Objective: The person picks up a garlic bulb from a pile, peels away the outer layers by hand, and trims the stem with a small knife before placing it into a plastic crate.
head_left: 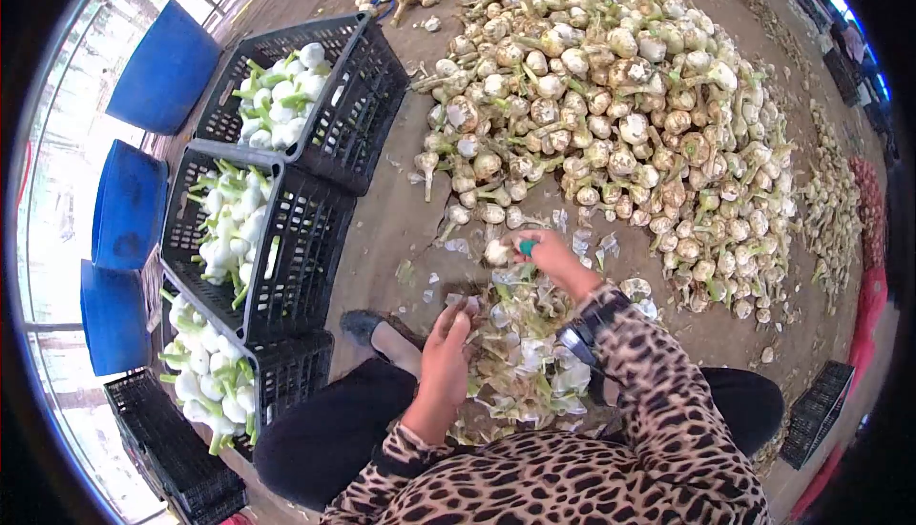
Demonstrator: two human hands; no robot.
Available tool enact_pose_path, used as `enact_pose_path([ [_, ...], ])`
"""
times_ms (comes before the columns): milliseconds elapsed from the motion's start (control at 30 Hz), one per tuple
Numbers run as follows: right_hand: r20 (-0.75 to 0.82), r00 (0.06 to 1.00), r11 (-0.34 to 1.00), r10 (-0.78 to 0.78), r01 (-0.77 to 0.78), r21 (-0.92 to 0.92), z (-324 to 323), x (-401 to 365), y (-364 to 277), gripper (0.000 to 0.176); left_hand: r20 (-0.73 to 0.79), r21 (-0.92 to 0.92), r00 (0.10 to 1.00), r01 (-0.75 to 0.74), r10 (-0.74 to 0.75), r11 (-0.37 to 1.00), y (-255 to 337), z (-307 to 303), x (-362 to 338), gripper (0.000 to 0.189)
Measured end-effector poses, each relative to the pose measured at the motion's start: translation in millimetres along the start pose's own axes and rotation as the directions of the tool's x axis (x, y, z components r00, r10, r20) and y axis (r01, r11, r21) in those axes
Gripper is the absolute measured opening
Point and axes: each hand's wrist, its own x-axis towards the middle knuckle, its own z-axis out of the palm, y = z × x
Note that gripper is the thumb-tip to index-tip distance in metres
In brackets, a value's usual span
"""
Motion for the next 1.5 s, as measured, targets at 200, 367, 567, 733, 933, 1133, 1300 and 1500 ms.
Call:
enact_pose_path([
  [200, 0.314, 0.931, 0.975, -0.186, 0.215, -0.058, 31, -145, -108, 0.022, 0.398, -0.059, 0.907, 0.171, -0.134, 0.984, 4, 4, -17, 0.046],
  [367, -0.129, 0.989, 0.911, -0.074, 0.120, 0.395, 64, -206, -91, 0.028, 0.471, 0.042, 0.849, -0.291, 0.238, 0.956, 1, 21, -56, 0.048],
  [567, -0.161, 0.987, 0.953, -0.010, 0.058, 0.298, 87, -232, -85, 0.029, 0.526, 0.427, 0.630, -0.777, 0.571, 0.463, -7, 22, -80, 0.050],
  [733, -0.173, 0.974, 0.963, -0.144, 0.179, 0.201, 93, -240, -89, 0.025, 0.510, 0.354, 0.655, -0.750, 0.557, 0.559, -3, 18, -96, 0.050],
  [933, -0.160, 0.950, 0.963, -0.269, 0.266, -0.038, 96, -255, -103, 0.022, 0.527, 0.081, 0.738, -0.538, 0.421, 0.839, 7, 15, -112, 0.049],
  [1133, -0.070, 0.929, 0.931, -0.362, 0.357, -0.078, 91, -255, -103, 0.019, 0.557, -0.043, 0.769, -0.350, 0.313, 0.936, 2, 4, -100, 0.053],
  [1300, -0.033, 0.918, 0.900, -0.395, 0.380, -0.212, 83, -261, -110, 0.021, 0.612, -0.172, 0.779, -0.042, 0.140, 0.984, 8, 7, -103, 0.050],
  [1500, 0.013, 0.955, 0.935, -0.298, 0.294, -0.200, 72, -264, -121, 0.034, 0.622, -0.205, 0.781, 0.090, 0.058, 0.975, 10, 14, -103, 0.041],
])
